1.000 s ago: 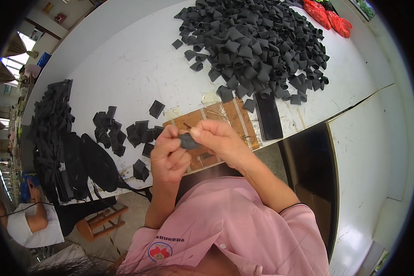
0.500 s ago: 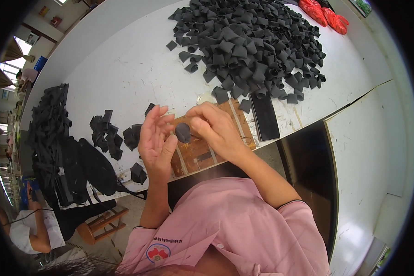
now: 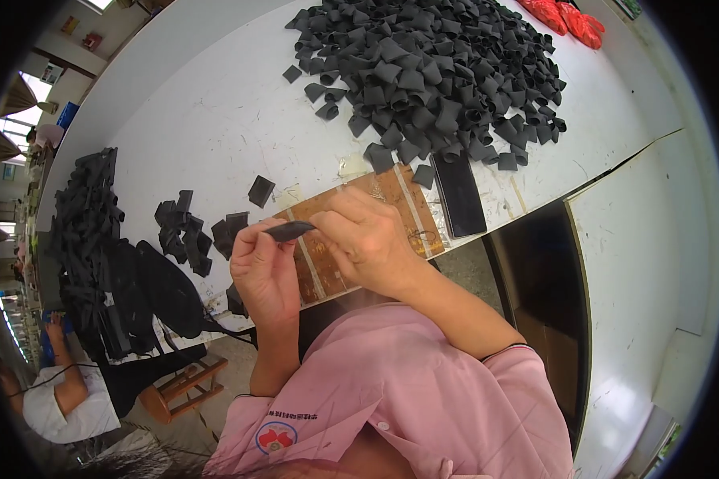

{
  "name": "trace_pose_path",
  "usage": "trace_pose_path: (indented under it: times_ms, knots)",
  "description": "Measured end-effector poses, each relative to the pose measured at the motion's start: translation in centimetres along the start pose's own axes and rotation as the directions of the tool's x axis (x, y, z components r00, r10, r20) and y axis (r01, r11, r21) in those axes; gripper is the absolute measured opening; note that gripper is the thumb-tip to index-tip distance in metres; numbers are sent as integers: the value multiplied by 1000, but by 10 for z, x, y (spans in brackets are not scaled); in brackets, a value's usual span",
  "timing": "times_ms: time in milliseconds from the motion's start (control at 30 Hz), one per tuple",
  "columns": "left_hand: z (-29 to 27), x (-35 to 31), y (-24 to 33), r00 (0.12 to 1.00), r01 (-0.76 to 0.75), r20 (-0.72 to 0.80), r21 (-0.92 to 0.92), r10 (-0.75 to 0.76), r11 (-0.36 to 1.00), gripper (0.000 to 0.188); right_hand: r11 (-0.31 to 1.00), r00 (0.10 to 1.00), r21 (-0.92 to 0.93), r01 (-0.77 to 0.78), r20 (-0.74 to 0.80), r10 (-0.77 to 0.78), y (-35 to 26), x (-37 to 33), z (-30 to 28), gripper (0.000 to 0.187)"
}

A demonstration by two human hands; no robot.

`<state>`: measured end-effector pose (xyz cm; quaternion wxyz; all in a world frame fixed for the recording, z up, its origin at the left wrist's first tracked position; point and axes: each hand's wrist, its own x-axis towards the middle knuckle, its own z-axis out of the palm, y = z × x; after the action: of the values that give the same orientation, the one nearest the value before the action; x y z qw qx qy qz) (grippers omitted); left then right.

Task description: Manual assembly of small black foam parts onto a thin wire or cord using an application tool and adhesive.

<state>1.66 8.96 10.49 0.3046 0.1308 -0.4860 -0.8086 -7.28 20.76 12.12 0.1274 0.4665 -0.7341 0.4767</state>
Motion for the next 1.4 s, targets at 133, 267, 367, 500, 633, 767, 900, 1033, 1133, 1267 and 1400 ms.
trace_pose_path:
  times_ms: [133,267,367,500,633,767,900,1033,1133,1267,1400]
  knots:
    - [2,0,1,998,-56,33,58,54,997,8,999,996,34,37,-82,-34,3,-5,7,15]
    - [-5,6,-1,1000,-11,-28,141,15,990,6,999,998,33,-32,47,30,2,5,0,9]
    - [-38,27,-26,970,84,-238,519,50,851,10,400,808,743,-537,315,498,17,17,-23,13]
    - [-93,89,-66,952,56,-207,845,228,531,21,491,697,690,-531,27,717,43,27,-17,33]
    - [-110,121,-84,935,193,-211,977,286,90,28,266,555,557,-787,453,698,27,-25,-7,30]
    - [-134,131,-97,975,57,-30,992,221,-116,21,243,494,467,-850,548,675,10,-52,6,28]
    - [-97,106,-61,921,354,-304,395,-242,848,10,777,805,272,-567,383,453,4,-61,21,22]
    - [-57,38,-32,772,559,-43,-426,-634,711,3,844,844,141,-518,242,478,-21,-41,22,27]
    - [-33,2,-19,750,620,72,-424,-658,660,9,852,874,192,-487,100,476,-25,-36,30,27]
    - [-28,-22,-29,838,519,50,-380,-543,766,15,934,936,58,-352,5,353,-19,-41,33,10]
    - [-15,-30,-17,956,279,-148,171,-255,945,15,959,977,-183,-215,-41,211,-14,-42,26,10]
